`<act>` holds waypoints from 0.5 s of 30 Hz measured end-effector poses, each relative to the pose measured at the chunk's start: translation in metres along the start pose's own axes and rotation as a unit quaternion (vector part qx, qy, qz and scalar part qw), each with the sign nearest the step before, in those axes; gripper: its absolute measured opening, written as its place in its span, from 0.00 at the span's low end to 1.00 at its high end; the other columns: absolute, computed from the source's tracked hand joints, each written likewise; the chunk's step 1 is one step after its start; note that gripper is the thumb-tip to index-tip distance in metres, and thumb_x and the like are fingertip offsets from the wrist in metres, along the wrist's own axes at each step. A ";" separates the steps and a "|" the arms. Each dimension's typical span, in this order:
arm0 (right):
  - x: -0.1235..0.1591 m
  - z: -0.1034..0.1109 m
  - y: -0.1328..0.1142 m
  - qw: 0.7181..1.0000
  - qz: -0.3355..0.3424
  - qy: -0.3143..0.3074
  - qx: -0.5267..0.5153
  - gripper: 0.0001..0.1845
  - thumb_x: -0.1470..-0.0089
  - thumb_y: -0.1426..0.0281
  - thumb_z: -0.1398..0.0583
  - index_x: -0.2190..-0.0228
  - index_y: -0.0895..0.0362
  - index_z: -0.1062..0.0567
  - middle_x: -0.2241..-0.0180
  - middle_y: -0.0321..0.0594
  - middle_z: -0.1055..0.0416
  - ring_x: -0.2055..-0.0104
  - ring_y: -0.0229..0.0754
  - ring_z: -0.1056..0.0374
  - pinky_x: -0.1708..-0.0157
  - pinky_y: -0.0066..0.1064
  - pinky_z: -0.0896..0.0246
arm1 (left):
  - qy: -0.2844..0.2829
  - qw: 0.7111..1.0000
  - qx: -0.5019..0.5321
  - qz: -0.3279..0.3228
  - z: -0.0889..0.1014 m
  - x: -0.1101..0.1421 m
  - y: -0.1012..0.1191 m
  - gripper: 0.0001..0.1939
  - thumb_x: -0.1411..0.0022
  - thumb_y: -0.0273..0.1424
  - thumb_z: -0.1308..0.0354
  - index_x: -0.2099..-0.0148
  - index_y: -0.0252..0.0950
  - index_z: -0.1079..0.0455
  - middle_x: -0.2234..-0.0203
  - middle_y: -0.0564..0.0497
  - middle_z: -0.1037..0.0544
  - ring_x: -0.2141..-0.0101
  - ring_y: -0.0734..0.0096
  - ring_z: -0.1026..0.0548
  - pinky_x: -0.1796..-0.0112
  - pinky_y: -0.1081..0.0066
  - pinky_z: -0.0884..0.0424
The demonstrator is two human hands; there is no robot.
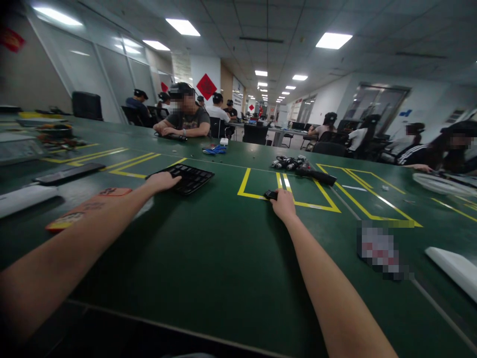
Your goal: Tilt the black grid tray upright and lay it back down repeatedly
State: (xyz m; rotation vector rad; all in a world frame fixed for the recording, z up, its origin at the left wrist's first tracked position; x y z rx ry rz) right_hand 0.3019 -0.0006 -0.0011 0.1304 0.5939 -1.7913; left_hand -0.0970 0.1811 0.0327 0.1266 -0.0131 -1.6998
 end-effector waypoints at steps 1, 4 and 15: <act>0.001 -0.001 -0.004 1.000 0.007 0.000 -0.005 0.15 0.50 0.73 0.40 0.59 0.63 0.29 0.57 0.53 0.30 0.51 0.51 0.37 0.51 0.40 0.43 | 0.002 1.000 -0.011 0.010 0.000 0.007 0.002 0.38 0.41 0.51 0.58 0.49 0.18 0.33 0.54 0.25 0.28 0.52 0.42 0.29 0.56 0.56 0.33; 0.004 -0.004 -0.016 1.000 0.024 0.001 -0.021 0.15 0.50 0.73 0.41 0.58 0.62 0.29 0.57 0.52 0.30 0.50 0.52 0.37 0.51 0.41 0.43 | -0.010 0.999 -0.042 0.008 0.003 0.024 0.012 0.38 0.41 0.52 0.59 0.46 0.22 0.36 0.53 0.29 0.28 0.53 0.48 0.28 0.57 0.63 0.33; 0.022 -0.015 -0.065 0.988 0.079 -0.024 -0.133 0.20 0.53 0.76 0.40 0.55 0.60 0.29 0.53 0.50 0.31 0.48 0.52 0.38 0.47 0.47 0.45 | -0.030 0.992 0.009 -0.125 0.006 0.054 0.050 0.28 0.44 0.50 0.50 0.56 0.31 0.30 0.59 0.38 0.24 0.60 0.57 0.26 0.66 0.69 0.36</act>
Point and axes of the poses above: each hand's wrist, its own x-axis away from the middle knuckle, its own z-axis out of the back of the hand, y = z × x, the point moved 4 cm from there along -x, towards the middle knuckle
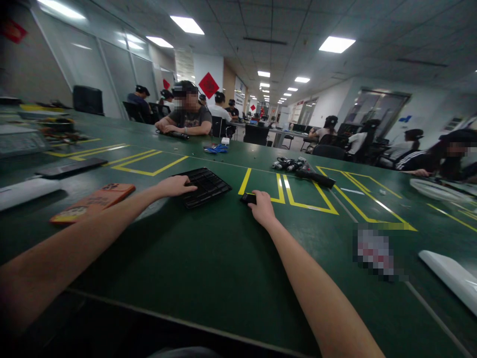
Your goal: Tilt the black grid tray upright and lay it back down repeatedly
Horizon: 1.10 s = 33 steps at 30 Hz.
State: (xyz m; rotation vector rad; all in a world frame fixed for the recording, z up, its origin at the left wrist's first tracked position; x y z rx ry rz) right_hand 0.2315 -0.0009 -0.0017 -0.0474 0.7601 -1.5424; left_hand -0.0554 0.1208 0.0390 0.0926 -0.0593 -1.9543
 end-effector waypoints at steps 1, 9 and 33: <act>0.000 -0.003 -0.004 1.000 0.007 0.001 -0.017 0.20 0.53 0.76 0.40 0.55 0.61 0.29 0.53 0.51 0.31 0.48 0.52 0.38 0.47 0.47 0.45 | 0.016 1.000 0.021 -0.009 -0.002 0.003 0.009 0.27 0.44 0.50 0.51 0.56 0.31 0.31 0.59 0.39 0.25 0.61 0.57 0.27 0.67 0.69 0.36; 0.007 -0.027 -0.024 0.950 0.116 -0.032 -0.287 0.18 0.54 0.72 0.38 0.58 0.55 0.27 0.55 0.42 0.28 0.51 0.48 0.34 0.48 0.45 0.40 | 0.076 0.946 0.251 -0.192 -0.028 0.032 0.093 0.21 0.39 0.42 0.54 0.52 0.30 0.39 0.74 0.51 0.32 0.73 0.68 0.33 0.71 0.69 0.38; 0.016 -0.015 -0.040 0.952 0.214 -0.067 -0.208 0.23 0.45 0.62 0.44 0.47 0.51 0.31 0.43 0.40 0.36 0.37 0.50 0.50 0.37 0.48 0.60 | -0.122 0.783 0.609 0.033 -0.013 0.061 0.089 0.02 0.41 0.25 0.47 0.67 0.32 0.38 0.79 0.53 0.31 0.83 0.82 0.37 0.84 0.79 0.38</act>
Point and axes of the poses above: each hand's wrist, its own x-axis away from the middle knuckle, its own z-axis out of the back of the hand, y = z × x, the point moved 4 cm from there along -x, towards the middle knuckle
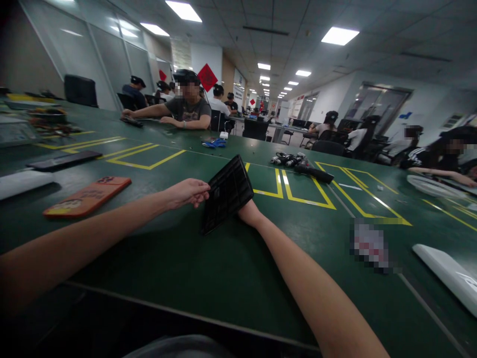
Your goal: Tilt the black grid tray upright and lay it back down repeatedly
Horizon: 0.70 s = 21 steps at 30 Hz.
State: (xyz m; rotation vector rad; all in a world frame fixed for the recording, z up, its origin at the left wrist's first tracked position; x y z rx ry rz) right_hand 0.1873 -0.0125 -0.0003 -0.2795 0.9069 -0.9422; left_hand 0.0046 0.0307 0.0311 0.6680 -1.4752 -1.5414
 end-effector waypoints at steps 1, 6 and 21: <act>0.000 -0.001 0.001 1.000 0.002 0.003 -0.003 0.22 0.45 0.62 0.44 0.48 0.51 0.31 0.43 0.41 0.36 0.37 0.50 0.50 0.37 0.48 0.60 | -0.010 1.000 -0.003 -0.005 -0.002 0.000 0.001 0.04 0.40 0.27 0.47 0.68 0.32 0.38 0.81 0.54 0.33 0.85 0.83 0.39 0.86 0.82 0.42; -0.002 -0.002 0.000 1.000 0.014 0.000 -0.020 0.22 0.43 0.63 0.46 0.47 0.52 0.32 0.42 0.40 0.37 0.38 0.48 0.47 0.37 0.46 0.59 | -0.065 0.996 0.066 -0.004 -0.013 -0.004 -0.001 0.06 0.40 0.29 0.45 0.68 0.35 0.40 0.84 0.60 0.38 0.89 0.89 0.48 0.88 0.87 0.58; -0.001 0.000 -0.002 1.000 0.000 -0.005 -0.008 0.21 0.43 0.64 0.45 0.48 0.49 0.31 0.43 0.37 0.35 0.39 0.48 0.45 0.37 0.47 0.58 | -0.105 0.990 0.061 -0.077 -0.020 -0.016 -0.009 0.08 0.41 0.33 0.45 0.66 0.36 0.41 0.84 0.60 0.37 0.89 0.87 0.49 0.87 0.84 0.60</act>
Point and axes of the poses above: each hand's wrist, its own x-axis away from the middle knuckle, its own z-axis out of the back of the hand, y = z × x, the point moved 4 cm from there along -x, towards the middle knuckle
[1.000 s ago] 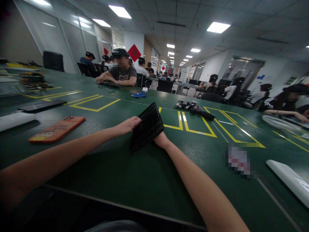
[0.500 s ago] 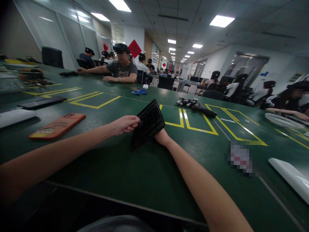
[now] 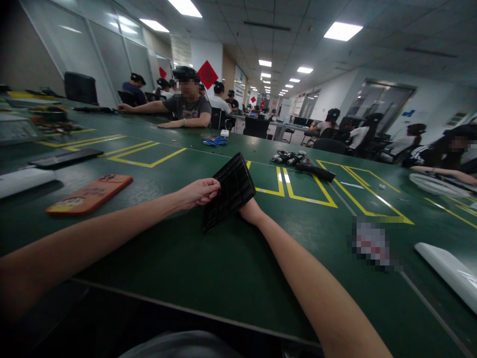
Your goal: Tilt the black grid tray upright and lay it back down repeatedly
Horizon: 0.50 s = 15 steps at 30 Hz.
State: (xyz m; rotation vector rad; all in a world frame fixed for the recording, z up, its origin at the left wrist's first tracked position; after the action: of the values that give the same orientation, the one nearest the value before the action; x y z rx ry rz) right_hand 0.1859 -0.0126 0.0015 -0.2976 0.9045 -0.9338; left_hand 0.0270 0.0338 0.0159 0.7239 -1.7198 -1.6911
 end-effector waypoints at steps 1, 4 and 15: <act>0.000 0.000 0.000 1.000 0.001 0.001 -0.005 0.21 0.44 0.64 0.45 0.48 0.50 0.31 0.44 0.38 0.35 0.40 0.48 0.44 0.38 0.47 0.57 | 0.012 1.000 -0.024 -0.012 0.001 0.000 0.000 0.07 0.41 0.33 0.45 0.65 0.37 0.41 0.84 0.60 0.37 0.89 0.86 0.48 0.87 0.84 0.58; 0.000 -0.001 0.003 1.000 -0.007 0.004 -0.009 0.21 0.45 0.63 0.43 0.49 0.49 0.30 0.44 0.39 0.34 0.40 0.49 0.43 0.38 0.48 0.58 | 0.064 0.987 -0.135 -0.064 0.004 -0.001 0.001 0.06 0.41 0.32 0.45 0.66 0.37 0.41 0.84 0.60 0.37 0.87 0.83 0.43 0.85 0.81 0.50; 0.002 -0.003 0.010 1.000 -0.015 0.012 -0.005 0.24 0.44 0.60 0.44 0.46 0.50 0.33 0.41 0.39 0.38 0.36 0.48 0.51 0.36 0.48 0.63 | 0.125 0.858 -0.480 -0.130 0.001 0.008 0.018 0.13 0.36 0.36 0.55 0.69 0.36 0.36 0.79 0.53 0.31 0.75 0.70 0.33 0.72 0.71 0.40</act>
State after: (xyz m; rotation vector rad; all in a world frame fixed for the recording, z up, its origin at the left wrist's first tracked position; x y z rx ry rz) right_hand 0.1898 -0.0082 -0.0075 -0.3110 0.9290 -0.9628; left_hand 0.0220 0.0290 0.0339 0.6405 -0.4488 -2.1996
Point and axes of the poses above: each hand's wrist, its own x-axis away from the middle knuckle, its own z-axis out of the back of the hand, y = z × x, the point moved 4 cm from there along -x, towards the middle knuckle
